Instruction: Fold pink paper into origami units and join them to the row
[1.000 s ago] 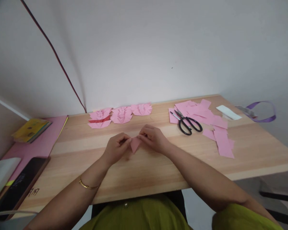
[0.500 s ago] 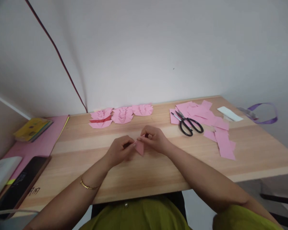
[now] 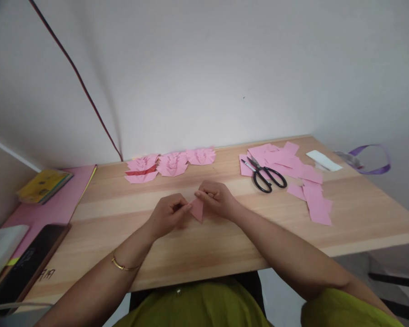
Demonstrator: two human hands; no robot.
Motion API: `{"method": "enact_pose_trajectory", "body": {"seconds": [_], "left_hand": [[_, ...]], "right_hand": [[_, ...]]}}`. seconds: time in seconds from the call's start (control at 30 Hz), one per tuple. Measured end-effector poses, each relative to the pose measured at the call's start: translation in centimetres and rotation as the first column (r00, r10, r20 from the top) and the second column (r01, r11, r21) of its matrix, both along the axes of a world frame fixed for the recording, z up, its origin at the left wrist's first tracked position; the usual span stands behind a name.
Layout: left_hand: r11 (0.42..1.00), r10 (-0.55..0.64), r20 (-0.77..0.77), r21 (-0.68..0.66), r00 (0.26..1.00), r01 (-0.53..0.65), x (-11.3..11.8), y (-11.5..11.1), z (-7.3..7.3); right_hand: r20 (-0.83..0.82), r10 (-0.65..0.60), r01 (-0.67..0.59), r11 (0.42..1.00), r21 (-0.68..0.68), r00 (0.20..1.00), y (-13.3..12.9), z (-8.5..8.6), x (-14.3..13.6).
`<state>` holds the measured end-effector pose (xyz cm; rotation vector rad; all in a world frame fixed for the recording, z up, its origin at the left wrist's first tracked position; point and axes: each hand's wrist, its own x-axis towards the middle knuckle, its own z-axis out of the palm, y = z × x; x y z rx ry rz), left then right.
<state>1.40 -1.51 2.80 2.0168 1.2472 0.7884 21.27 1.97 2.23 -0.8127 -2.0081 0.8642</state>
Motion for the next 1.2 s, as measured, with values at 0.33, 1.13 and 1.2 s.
{"method": "enact_pose_trajectory", "body": {"seconds": [0.33,1.13,1.2], "left_hand": [[0.999,0.031,-0.001,0.014,1.0,-0.031,-0.11,0.1,-0.1],[0.908,0.086,0.39,-0.41,0.917,0.089,-0.15,0.21,-0.39],[0.911,0.094,0.398,-0.403,0.912,0.082,-0.07,0.15,-0.3]], "right_hand": [[0.005,-0.04,0.04,0.999,-0.015,0.999,0.27,0.05,0.07],[0.089,-0.109,0.115,0.991,-0.066,0.99,-0.25,0.24,0.09],[0.089,-0.094,0.099,0.994,-0.056,0.992,-0.3,0.32,0.1]]}}
